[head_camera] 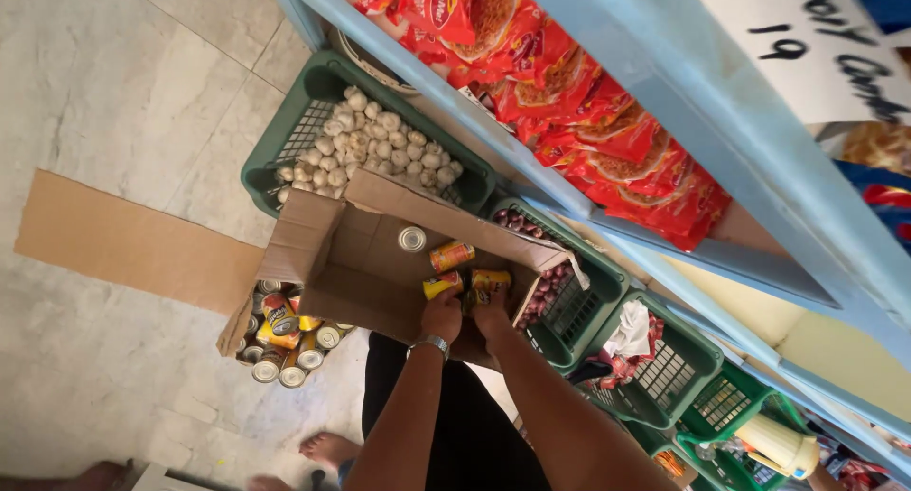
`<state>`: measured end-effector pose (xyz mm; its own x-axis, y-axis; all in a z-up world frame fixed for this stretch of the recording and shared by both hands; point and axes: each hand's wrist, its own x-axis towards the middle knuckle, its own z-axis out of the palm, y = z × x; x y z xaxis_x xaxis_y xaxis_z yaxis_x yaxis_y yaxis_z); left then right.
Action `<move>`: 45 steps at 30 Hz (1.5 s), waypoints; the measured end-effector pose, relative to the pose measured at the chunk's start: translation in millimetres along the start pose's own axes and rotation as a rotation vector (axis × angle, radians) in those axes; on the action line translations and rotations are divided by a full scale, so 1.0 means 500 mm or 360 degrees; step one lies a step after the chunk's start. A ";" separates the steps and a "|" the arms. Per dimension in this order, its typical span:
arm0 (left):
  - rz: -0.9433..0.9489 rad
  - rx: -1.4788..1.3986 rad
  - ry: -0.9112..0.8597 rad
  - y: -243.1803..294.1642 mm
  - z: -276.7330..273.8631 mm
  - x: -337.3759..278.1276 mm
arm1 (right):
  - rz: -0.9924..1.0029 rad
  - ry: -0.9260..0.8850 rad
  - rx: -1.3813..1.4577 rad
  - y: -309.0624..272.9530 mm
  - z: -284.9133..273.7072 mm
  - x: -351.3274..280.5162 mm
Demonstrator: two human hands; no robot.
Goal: The person stocks canned goods from a cardboard box onto a retail shelf.
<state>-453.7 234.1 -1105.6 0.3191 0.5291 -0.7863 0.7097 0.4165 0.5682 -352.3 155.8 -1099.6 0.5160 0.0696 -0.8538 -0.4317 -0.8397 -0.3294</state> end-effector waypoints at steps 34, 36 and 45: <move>0.0243 0.0573 0.0275 -0.088 -0.001 0.068 | 0.0355 -0.0286 0.0051 0.176 -0.001 0.149; 0.0228 0.0590 0.0323 -0.068 -0.013 0.066 | -0.0497 -0.0491 0.0051 0.227 0.007 0.189; 0.0199 0.0252 0.0223 0.062 -0.105 0.065 | -0.1322 0.0556 -0.0591 -0.034 0.015 0.085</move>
<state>-454.2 303.0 -1101.0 0.3283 0.6712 -0.6646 0.7633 0.2261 0.6053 -328.7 177.2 -1133.5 0.7669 0.6031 -0.2194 0.3988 -0.7156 -0.5734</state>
